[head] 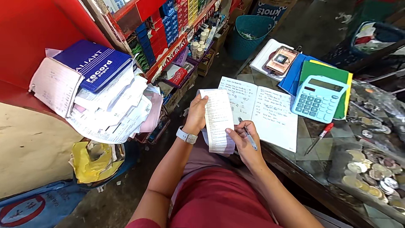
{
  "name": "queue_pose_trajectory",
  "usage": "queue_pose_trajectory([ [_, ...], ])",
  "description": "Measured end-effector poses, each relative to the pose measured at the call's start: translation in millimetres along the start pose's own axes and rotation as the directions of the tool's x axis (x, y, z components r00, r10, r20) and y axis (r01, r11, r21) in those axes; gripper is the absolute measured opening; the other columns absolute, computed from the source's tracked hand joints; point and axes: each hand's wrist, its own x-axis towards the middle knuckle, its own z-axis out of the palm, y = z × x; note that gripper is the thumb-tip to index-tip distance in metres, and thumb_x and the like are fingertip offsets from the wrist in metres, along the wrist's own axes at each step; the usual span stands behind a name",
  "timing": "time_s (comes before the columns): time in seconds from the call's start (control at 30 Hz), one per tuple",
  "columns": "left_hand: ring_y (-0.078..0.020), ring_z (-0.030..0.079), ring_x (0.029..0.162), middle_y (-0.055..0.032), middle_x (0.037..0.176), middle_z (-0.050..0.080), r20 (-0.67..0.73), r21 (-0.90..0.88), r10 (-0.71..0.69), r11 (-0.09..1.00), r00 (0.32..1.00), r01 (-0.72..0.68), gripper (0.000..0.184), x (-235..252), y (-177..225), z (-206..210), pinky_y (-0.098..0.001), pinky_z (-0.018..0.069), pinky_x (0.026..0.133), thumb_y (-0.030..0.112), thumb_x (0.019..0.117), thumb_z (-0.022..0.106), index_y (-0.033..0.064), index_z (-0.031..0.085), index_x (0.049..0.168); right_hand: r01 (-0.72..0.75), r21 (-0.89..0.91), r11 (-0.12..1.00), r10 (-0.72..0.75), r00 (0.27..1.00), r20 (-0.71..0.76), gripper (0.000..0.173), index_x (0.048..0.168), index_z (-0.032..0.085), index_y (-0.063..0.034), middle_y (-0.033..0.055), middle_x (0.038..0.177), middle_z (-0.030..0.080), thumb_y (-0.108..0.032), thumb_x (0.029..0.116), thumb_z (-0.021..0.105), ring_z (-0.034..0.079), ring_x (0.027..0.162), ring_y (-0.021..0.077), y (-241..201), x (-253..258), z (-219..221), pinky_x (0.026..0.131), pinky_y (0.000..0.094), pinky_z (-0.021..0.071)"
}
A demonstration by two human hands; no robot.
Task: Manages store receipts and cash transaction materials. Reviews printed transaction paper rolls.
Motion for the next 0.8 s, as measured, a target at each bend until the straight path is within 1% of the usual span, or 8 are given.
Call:
queue_pose_trajectory([
  [0.1,-0.0118,0.071,0.084,-0.0042,0.1,0.07,0.001,0.021,0.015,1.0,1.0,-0.015,0.026,-1.8,0.0,-0.5,-0.0319,0.0613,0.076,0.022,0.1115,0.037,0.011,0.055,0.126,0.011,-0.016,1.0,-0.011,1.0,-0.011,0.029,0.101,0.047,-0.0076,-0.0054,0.081,0.063,0.005,0.0863,0.068,0.064,0.072,0.0004,0.7,-1.1,1.9,0.069,0.0165,0.0558],
  [0.33,-0.0172,0.074,0.093,-0.0113,0.107,0.072,0.149,0.198,0.065,0.976,0.987,-0.094,0.04,-24.4,-17.2,-3.5,-0.036,0.0626,0.085,0.0,0.0962,0.062,-0.0007,0.049,0.134,0.025,-0.009,1.0,-0.026,0.994,-0.107,0.026,0.1,0.048,-0.0038,-0.0019,0.08,0.062,0.003,0.0868,0.07,0.062,0.069,0.0023,3.6,0.9,12.4,0.066,0.0174,0.0547],
  [0.47,-0.0152,0.074,0.091,-0.0104,0.106,0.073,0.092,0.282,0.172,0.94,0.981,-0.192,0.041,-35.2,-20.2,-12.1,-0.0346,0.0631,0.085,-0.001,0.0949,0.063,-0.0046,0.05,0.133,0.109,-0.133,0.985,-0.106,0.994,0.03,0.021,0.101,0.052,0.0004,-0.0001,0.084,0.062,-0.007,0.0925,0.07,0.061,0.073,-0.0007,2.7,-0.2,11.4,0.068,0.0151,0.0526],
  [0.53,-0.0156,0.074,0.089,-0.0098,0.105,0.073,0.064,0.321,0.228,0.917,0.972,-0.236,0.041,-38.5,-12.3,-20.9,-0.0353,0.064,0.082,0.001,0.0951,0.063,-0.0048,0.049,0.134,0.258,-0.355,0.898,-0.219,0.964,0.148,0.022,0.104,0.058,0.0023,0.0063,0.097,0.071,-0.018,0.0998,0.065,0.068,0.087,0.0044,7.2,8.8,-3.5,0.079,0.0199,0.0562],
  [0.6,-0.0142,0.074,0.088,-0.0082,0.103,0.073,0.029,0.338,0.292,0.897,0.956,-0.284,0.042,-41.3,-2.9,-31.7,-0.0346,0.0639,0.081,0.001,0.094,0.062,-0.0051,0.048,0.133,0.373,-0.636,0.675,-0.269,0.928,0.258,0.028,0.111,0.066,0.0056,0.0172,0.111,0.073,-0.02,0.0994,0.064,0.071,0.105,0.0265,16.9,23.0,-21.4,0.094,0.041,0.0564],
  [0.67,-0.0126,0.074,0.089,-0.0065,0.103,0.072,0.008,0.344,0.349,0.879,0.937,-0.33,0.042,-43.1,7.8,-40.4,-0.033,0.0636,0.081,0.001,0.0941,0.06,-0.0049,0.046,0.133,0.418,-0.776,0.472,-0.165,0.907,0.388,0.036,0.119,0.067,0.0057,0.0242,0.129,0.067,-0.022,0.0952,0.07,0.061,0.126,0.0438,24.5,33.8,-31.1,0.11,0.0583,0.0443],
  [0.73,-0.012,0.074,0.09,-0.0054,0.104,0.072,-0.001,0.328,0.394,0.869,0.919,-0.372,0.043,-43.4,16.5,-47.2,-0.0316,0.0637,0.081,0.0,0.0945,0.059,-0.0044,0.044,0.135,0.423,-0.824,0.377,-0.057,0.899,0.435,0.037,0.121,0.066,0.0043,0.0268,0.137,0.062,-0.02,0.0937,0.072,0.051,0.137,0.0481,31.0,37.3,-30.0,0.117,0.0619,0.0338],
  [0.8,-0.0117,0.073,0.09,-0.0043,0.104,0.072,0.018,0.306,0.42,0.862,0.908,-0.404,0.043,-42.4,22.3,-49.2,-0.0305,0.0637,0.081,-0.002,0.0946,0.058,-0.0032,0.043,0.135,0.431,-0.828,0.359,-0.08,0.898,0.433,0.03,0.117,0.067,0.0032,0.0264,0.137,0.062,-0.016,0.0944,0.069,0.051,0.137,0.0475,37.5,36.6,-28.6,0.117,0.0613,0.0345],
])
